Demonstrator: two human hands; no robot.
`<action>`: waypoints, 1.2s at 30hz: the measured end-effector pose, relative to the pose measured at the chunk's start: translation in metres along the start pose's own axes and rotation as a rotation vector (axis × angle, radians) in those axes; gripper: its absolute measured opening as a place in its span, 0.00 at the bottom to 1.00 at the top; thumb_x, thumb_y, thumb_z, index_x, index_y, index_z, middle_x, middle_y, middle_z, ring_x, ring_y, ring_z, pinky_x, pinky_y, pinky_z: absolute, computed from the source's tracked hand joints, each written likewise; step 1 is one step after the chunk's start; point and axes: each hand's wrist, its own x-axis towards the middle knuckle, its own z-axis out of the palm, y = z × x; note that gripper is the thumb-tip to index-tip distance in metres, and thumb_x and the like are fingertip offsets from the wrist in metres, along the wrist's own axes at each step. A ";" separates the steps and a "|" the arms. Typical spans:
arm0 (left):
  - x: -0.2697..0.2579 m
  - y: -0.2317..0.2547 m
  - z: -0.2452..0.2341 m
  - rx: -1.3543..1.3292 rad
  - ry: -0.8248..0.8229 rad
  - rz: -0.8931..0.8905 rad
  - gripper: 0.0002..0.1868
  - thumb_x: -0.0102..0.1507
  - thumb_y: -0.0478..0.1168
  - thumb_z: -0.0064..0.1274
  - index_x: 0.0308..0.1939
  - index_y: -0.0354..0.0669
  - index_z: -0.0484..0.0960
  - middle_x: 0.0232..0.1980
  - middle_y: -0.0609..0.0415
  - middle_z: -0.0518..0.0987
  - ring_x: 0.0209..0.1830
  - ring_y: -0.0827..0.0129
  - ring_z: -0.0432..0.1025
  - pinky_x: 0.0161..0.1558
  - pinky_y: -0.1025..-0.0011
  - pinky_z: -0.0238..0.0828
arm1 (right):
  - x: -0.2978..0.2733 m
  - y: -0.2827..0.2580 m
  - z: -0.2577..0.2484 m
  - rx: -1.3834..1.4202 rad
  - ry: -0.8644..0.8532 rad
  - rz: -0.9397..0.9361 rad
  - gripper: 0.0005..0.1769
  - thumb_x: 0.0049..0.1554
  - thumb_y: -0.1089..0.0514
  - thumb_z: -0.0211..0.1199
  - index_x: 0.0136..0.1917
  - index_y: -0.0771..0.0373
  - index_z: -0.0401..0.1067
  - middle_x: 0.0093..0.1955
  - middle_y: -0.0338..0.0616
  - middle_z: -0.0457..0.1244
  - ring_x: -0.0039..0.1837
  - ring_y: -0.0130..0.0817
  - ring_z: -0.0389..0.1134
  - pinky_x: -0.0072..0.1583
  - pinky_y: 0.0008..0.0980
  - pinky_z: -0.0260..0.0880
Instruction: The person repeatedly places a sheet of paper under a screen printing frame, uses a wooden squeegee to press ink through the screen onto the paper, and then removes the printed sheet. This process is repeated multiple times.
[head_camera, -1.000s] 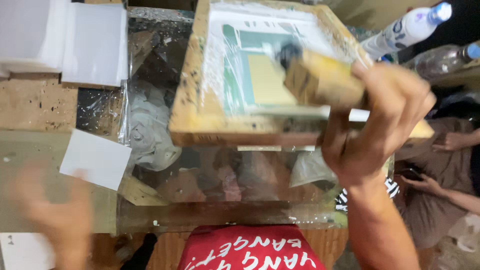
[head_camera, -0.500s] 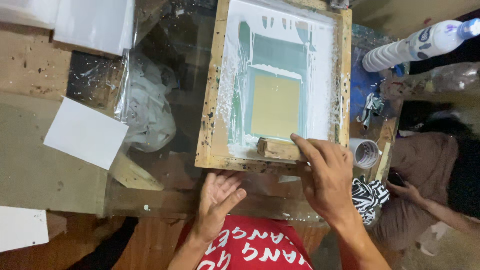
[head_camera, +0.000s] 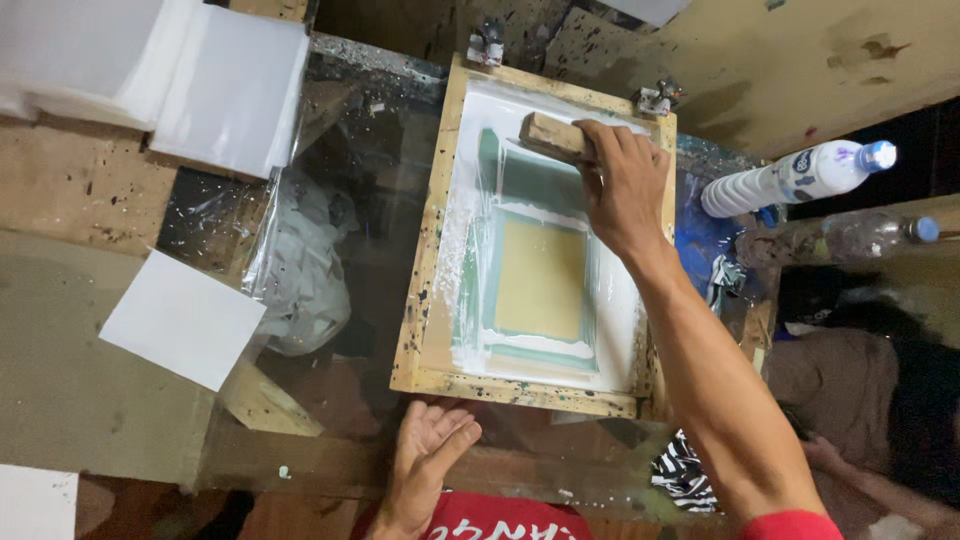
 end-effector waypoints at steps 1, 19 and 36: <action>0.001 -0.001 0.000 -0.019 0.003 -0.014 0.21 0.59 0.31 0.66 0.40 0.44 0.65 0.44 0.45 0.71 0.55 0.60 0.74 0.56 0.66 0.76 | 0.011 0.007 0.010 -0.018 -0.031 -0.009 0.27 0.59 0.62 0.63 0.71 0.51 0.67 0.57 0.41 0.65 0.57 0.49 0.64 0.54 0.46 0.53; -0.001 0.005 0.006 0.038 -0.001 -0.013 0.21 0.58 0.35 0.67 0.43 0.44 0.66 0.47 0.44 0.74 0.58 0.56 0.76 0.62 0.62 0.76 | -0.073 -0.056 -0.019 -0.055 -0.295 -0.042 0.23 0.70 0.54 0.50 0.77 0.46 0.64 0.51 0.45 0.61 0.49 0.50 0.62 0.49 0.47 0.51; 0.031 -0.022 0.008 0.091 0.187 0.035 0.22 0.65 0.43 0.66 0.50 0.30 0.72 0.44 0.48 0.78 0.48 0.67 0.74 0.60 0.58 0.76 | -0.193 -0.107 -0.004 -0.096 -0.211 -0.025 0.44 0.56 0.57 0.62 0.84 0.48 0.57 0.62 0.48 0.60 0.65 0.48 0.60 0.70 0.51 0.48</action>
